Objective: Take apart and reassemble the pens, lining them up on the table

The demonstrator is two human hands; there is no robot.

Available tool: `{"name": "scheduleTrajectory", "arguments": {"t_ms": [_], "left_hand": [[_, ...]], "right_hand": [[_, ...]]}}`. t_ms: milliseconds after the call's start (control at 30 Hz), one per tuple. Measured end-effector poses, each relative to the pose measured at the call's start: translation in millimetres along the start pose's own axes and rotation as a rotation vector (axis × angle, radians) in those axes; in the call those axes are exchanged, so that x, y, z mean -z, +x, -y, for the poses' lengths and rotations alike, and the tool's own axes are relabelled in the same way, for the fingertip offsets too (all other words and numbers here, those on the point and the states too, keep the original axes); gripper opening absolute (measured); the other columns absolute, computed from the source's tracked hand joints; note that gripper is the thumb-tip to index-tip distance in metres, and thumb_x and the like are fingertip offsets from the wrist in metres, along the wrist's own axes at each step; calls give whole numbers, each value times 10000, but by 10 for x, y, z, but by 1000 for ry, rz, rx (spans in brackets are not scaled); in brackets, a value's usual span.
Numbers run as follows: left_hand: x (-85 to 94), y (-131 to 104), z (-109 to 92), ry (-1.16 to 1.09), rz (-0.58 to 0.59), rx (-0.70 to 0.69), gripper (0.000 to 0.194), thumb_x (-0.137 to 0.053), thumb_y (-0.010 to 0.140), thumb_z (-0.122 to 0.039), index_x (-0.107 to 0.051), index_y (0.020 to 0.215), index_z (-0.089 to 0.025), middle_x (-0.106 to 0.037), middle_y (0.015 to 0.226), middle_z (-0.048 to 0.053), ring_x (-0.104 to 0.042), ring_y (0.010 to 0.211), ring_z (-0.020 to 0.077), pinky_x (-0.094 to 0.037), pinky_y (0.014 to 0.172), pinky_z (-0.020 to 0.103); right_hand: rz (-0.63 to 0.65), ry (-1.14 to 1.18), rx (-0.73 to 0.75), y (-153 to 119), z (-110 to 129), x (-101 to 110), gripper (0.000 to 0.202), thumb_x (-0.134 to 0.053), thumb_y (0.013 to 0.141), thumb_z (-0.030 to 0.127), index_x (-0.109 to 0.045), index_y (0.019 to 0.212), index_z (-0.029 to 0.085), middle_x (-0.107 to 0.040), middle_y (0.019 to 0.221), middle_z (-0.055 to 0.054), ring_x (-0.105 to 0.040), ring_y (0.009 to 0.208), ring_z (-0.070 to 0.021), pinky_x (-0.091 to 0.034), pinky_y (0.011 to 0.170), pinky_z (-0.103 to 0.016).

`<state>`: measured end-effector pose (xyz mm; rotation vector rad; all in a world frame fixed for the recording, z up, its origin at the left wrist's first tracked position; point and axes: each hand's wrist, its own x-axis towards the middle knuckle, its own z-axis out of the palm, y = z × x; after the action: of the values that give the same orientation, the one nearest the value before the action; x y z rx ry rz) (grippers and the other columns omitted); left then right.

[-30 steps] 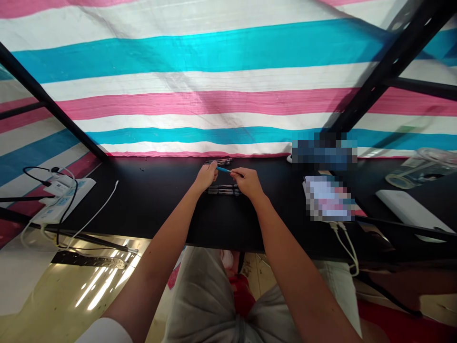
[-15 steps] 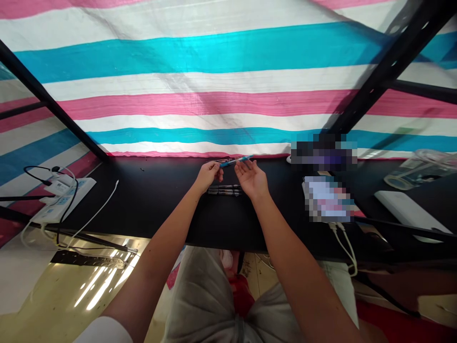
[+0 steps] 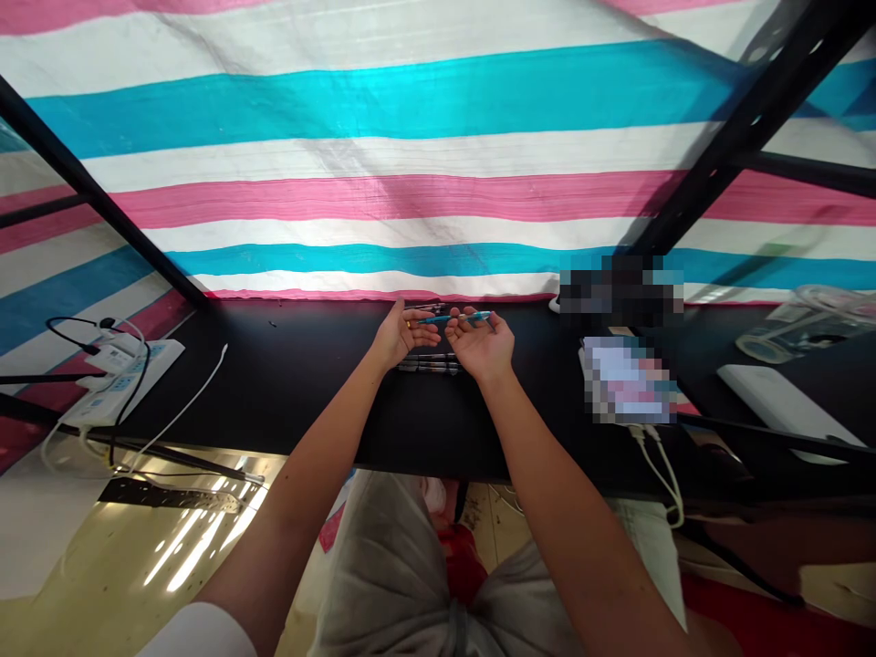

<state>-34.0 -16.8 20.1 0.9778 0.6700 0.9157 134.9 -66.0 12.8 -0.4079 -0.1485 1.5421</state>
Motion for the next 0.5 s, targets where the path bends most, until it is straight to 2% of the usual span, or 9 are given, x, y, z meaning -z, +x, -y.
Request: {"name": "scheduleTrajectory", "arguments": {"t_ms": [167, 367, 500], "left_hand": [[-5, -22, -41, -15, 2, 33, 877, -193, 912, -785, -701, 925, -71, -719, 777, 168, -715, 682, 252, -574, 737, 397], [0, -9, -26, -33, 12, 39, 864, -189, 926, -762, -698, 928, -65, -720, 769, 169, -715, 676, 255, -576, 720, 391], [-1, -15, -32, -33, 7, 44, 850, -192, 931, -756, -690, 915, -67, -718, 763, 165, -716, 674, 252, -577, 725, 390]], "right_hand": [[3, 17, 8, 12, -14, 16, 326, -336, 934, 374, -596, 923, 178, -706, 910, -123, -659, 767, -204, -572, 632, -341], [-8, 33, 3, -6, -17, -4, 361, -333, 939, 418, -597, 958, 173, -711, 939, -136, -661, 777, -209, -573, 631, -347], [-11, 10, 5, -12, -16, -5, 328, -335, 927, 381, -594, 925, 179, -707, 905, -124, -656, 759, -205, -567, 621, -342]]}}
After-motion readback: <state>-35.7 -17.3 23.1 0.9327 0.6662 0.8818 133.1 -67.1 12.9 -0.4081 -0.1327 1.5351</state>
